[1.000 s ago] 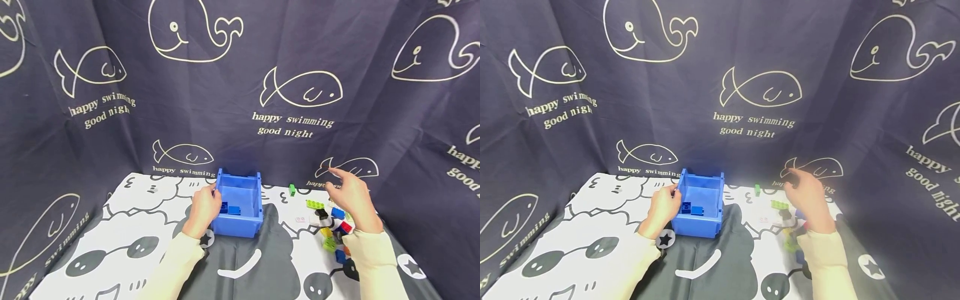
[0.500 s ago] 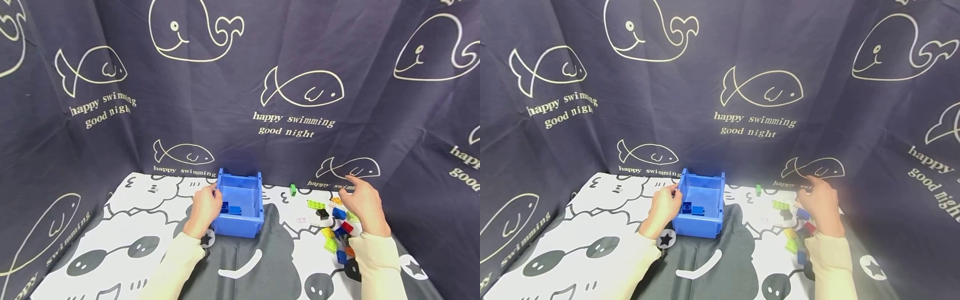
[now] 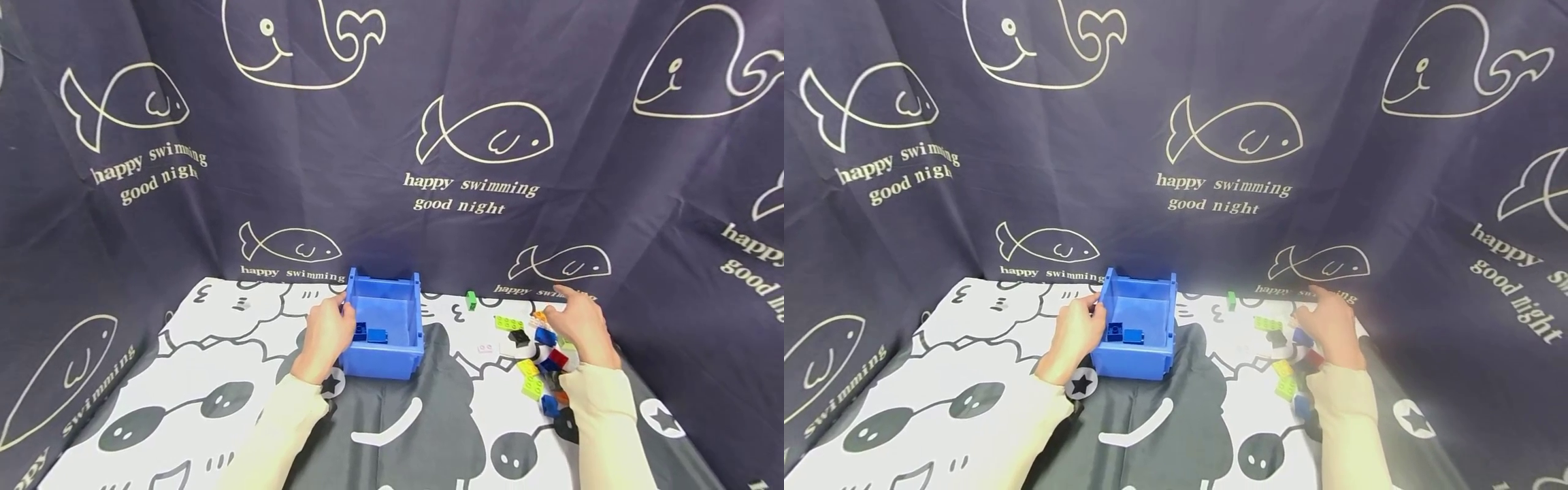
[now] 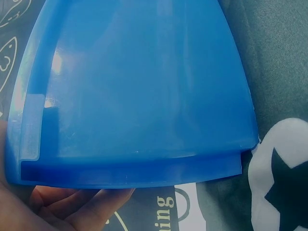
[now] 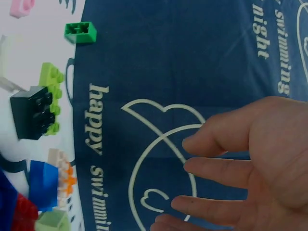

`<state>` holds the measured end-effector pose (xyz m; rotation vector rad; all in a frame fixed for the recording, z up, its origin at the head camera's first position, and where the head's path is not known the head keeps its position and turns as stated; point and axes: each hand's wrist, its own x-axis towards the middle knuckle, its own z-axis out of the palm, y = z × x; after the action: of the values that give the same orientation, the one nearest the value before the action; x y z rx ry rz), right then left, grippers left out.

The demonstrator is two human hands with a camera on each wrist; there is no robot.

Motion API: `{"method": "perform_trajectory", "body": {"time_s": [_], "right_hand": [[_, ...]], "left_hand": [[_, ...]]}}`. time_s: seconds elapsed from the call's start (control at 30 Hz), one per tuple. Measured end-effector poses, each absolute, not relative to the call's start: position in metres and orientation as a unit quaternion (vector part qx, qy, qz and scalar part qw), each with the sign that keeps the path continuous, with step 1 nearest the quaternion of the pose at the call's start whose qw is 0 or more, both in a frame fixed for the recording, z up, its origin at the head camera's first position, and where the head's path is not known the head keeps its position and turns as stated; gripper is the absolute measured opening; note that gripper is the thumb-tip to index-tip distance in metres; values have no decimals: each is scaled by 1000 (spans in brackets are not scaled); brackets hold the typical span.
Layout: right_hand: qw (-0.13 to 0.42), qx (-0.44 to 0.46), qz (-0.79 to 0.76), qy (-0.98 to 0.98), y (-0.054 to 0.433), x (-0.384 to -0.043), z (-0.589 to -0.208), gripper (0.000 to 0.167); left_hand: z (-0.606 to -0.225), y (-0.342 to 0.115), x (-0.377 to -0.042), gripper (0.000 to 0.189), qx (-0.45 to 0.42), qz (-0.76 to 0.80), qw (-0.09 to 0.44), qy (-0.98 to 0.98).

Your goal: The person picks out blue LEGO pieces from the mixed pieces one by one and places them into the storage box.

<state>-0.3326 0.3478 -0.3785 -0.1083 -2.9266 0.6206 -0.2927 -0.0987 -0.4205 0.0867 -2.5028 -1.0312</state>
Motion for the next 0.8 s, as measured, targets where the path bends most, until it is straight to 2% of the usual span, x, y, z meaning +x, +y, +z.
{"method": "perform_trajectory", "body": {"time_s": [0.27,0.53,0.73,0.8], "right_hand": [[46,-37,203,-977,359,-344,-402,63],[2,-28,195,-980,364,-353,-430,55],[-25,-43,173,-984,363,-359,-439,56],[-18,-44,164,-985,361,-359,-439,55]], "left_hand": [[-420,-99,-293,39,31,-374,214,-902],[-421,-98,-291,39,33,-377,212,-901],[-423,-98,-292,39,33,-377,215,-900],[-423,-99,-293,39,33,-376,216,-900]]}}
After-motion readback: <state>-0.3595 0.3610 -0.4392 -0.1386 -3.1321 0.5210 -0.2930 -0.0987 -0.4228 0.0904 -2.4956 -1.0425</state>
